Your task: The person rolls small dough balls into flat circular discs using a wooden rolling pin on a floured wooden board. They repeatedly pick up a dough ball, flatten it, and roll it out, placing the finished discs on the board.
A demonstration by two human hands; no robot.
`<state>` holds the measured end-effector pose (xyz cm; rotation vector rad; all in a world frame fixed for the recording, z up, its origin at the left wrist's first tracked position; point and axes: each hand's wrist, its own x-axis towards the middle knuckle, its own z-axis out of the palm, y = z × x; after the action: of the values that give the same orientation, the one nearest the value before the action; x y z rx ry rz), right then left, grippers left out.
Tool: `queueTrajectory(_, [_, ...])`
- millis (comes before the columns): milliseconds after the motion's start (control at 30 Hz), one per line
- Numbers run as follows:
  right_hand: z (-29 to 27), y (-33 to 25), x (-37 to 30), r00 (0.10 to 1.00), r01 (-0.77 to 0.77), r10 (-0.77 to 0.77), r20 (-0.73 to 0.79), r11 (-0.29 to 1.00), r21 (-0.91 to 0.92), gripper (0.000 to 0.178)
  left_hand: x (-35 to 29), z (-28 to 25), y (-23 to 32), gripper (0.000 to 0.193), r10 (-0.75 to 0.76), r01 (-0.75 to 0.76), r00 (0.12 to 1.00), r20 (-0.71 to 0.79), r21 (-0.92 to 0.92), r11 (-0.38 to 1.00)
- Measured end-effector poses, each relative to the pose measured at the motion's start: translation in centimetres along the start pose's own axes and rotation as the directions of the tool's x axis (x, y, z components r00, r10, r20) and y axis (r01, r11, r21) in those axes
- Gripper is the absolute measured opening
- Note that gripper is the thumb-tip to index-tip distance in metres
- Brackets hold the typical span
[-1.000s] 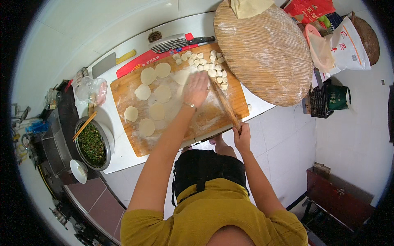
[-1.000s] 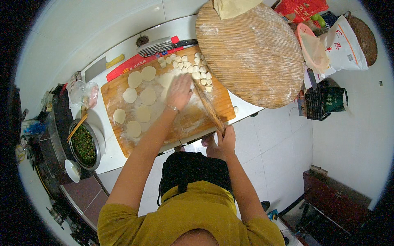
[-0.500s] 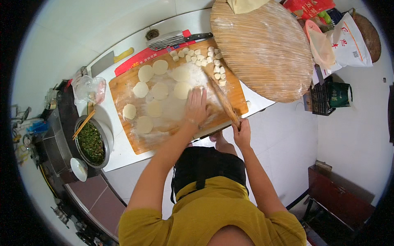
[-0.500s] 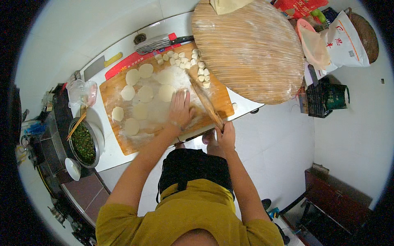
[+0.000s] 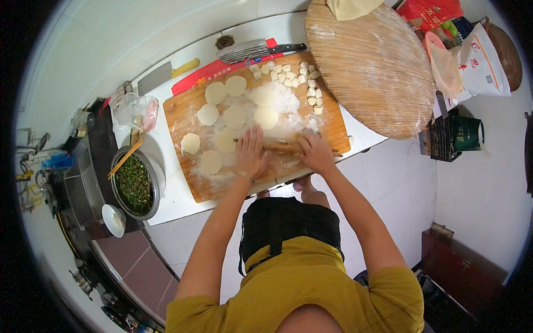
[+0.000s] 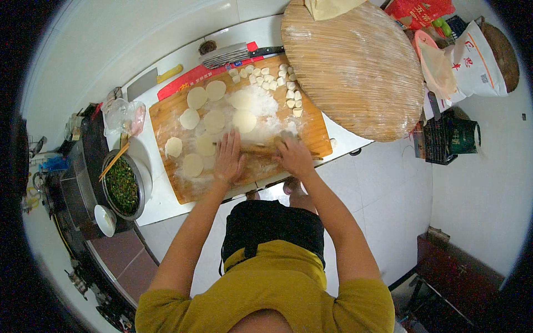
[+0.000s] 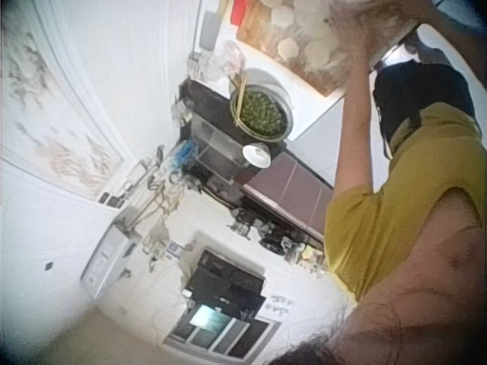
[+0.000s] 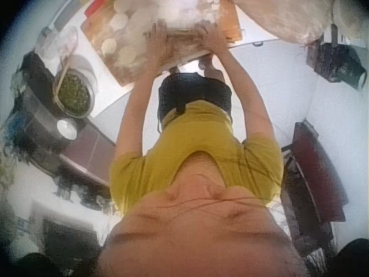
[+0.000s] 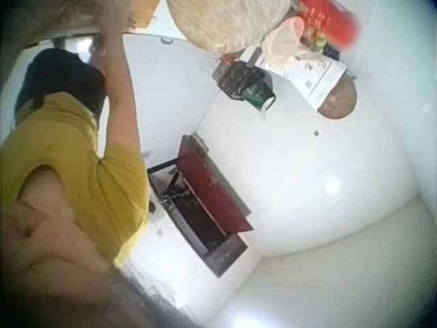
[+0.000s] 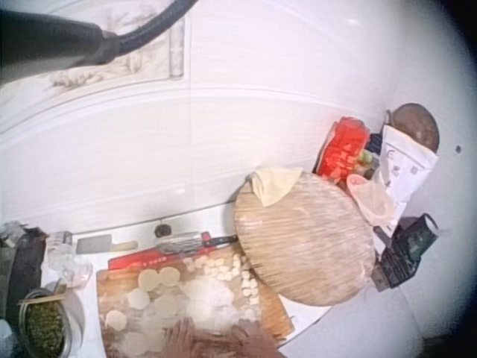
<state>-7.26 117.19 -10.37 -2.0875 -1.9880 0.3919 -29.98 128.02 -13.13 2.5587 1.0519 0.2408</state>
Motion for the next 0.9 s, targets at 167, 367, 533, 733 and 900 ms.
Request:
queueTrajectory(167, [0.5,-0.6,-2.3,0.996,-0.084,0.086,0.012,0.990,-0.113,0.061,-1.9,0.0,0.9,0.079,-0.008,0.011,0.998,0.055,-0.050,0.999])
queueTrajectory(367, [0.6,-1.0,0.3,0.987,-0.158,0.150,-0.054,0.964,-0.215,0.060,-1.6,0.6,0.7,0.078,-0.079,0.080,0.997,0.016,-0.034,0.996])
queueTrajectory(533, [0.6,0.1,2.0,0.973,-0.224,0.204,-0.112,0.950,-0.219,0.060,1.7,-0.7,1.5,0.079,-0.160,0.163,0.986,0.054,-0.071,0.984])
queueTrajectory(733, [-1.0,-2.8,-3.4,0.988,-0.123,0.131,0.080,0.988,-0.094,0.057,-4.4,0.8,1.7,0.078,-0.082,0.084,0.993,0.090,-0.016,0.996])
queueTrajectory(900, [0.1,0.5,-3.6,0.990,-0.092,0.080,0.113,0.990,0.109,0.044,-1.4,-1.8,2.5,0.072,-0.099,0.084,0.987,-0.128,-0.116,0.990])
